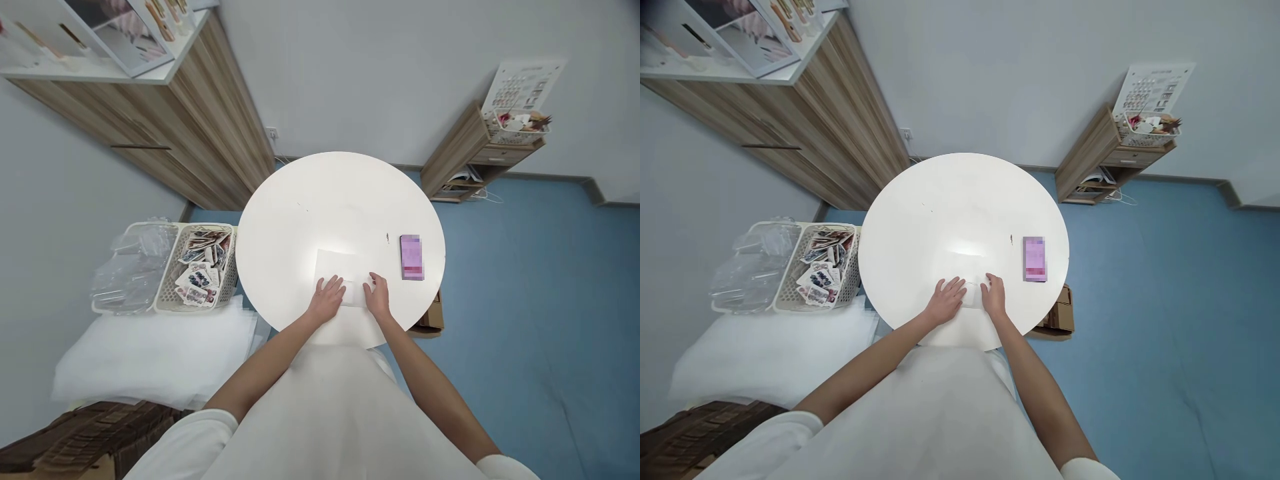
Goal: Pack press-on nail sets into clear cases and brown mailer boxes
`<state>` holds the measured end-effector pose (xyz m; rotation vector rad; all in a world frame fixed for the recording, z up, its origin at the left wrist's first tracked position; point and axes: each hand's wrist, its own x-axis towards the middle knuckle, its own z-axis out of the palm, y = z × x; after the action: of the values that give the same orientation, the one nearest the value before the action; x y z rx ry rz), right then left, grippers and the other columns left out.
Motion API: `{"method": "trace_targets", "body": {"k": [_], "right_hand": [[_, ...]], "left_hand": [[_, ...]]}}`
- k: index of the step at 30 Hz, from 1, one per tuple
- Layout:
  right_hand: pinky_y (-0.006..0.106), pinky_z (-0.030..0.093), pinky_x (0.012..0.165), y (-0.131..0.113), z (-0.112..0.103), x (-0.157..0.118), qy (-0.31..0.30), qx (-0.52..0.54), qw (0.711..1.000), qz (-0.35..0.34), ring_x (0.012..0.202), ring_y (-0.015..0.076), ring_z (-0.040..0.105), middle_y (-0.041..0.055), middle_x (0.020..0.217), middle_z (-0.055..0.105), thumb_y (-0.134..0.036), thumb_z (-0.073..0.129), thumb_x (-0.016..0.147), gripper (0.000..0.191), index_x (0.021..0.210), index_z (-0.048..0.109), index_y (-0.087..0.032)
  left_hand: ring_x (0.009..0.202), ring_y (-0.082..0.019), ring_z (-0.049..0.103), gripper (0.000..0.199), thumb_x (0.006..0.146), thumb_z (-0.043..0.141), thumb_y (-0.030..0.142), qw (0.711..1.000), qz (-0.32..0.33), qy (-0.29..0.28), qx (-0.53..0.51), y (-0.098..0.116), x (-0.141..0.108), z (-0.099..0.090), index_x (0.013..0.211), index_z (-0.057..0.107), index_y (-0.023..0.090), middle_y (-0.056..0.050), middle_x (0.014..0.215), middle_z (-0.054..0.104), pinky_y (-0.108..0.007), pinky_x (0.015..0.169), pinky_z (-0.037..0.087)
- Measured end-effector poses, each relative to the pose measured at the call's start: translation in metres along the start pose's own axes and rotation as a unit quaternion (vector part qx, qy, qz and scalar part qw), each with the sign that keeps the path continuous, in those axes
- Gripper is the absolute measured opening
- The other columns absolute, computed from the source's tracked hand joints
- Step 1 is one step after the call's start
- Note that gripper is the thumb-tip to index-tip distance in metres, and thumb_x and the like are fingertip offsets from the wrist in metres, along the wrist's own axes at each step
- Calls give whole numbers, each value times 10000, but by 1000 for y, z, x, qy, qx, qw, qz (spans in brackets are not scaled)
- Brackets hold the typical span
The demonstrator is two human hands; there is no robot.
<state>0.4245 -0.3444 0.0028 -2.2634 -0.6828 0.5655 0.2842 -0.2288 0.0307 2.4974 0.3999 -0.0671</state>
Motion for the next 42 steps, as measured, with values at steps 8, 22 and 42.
{"method": "trace_targets", "body": {"k": [8, 22, 42], "right_hand": [[370, 451, 786, 24, 3, -76, 44, 40, 995, 74, 1000, 229, 483, 136, 1147, 441, -341, 402, 778, 482, 1223, 304, -183], [314, 479, 668, 1, 12, -30, 65, 253, 939, 225, 844, 205, 571, 102, 980, 547, -313, 580, 634, 583, 1160, 361, -191], [330, 397, 844, -27, 18, -11, -159, 22, 987, -3, 913, 184, 525, 56, 938, 560, -133, 498, 656, 342, 978, 597, -190]], "left_hand": [[1282, -221, 220, 399, 796, 358, 112, 997, -10, 66, -35, -11, 1, 12, 1141, 460, 286, -49, 1295, 426, -506, 1018, -31], [1110, -250, 406, 517, 720, 360, 26, 994, -6, 48, 99, -6, 2, 17, 1200, 417, 211, -110, 1138, 516, -473, 986, 123], [1150, -244, 358, 403, 747, 418, 146, 995, 10, 17, 93, 1, -25, 9, 1139, 449, 232, -81, 1227, 450, -416, 937, 224]]}}
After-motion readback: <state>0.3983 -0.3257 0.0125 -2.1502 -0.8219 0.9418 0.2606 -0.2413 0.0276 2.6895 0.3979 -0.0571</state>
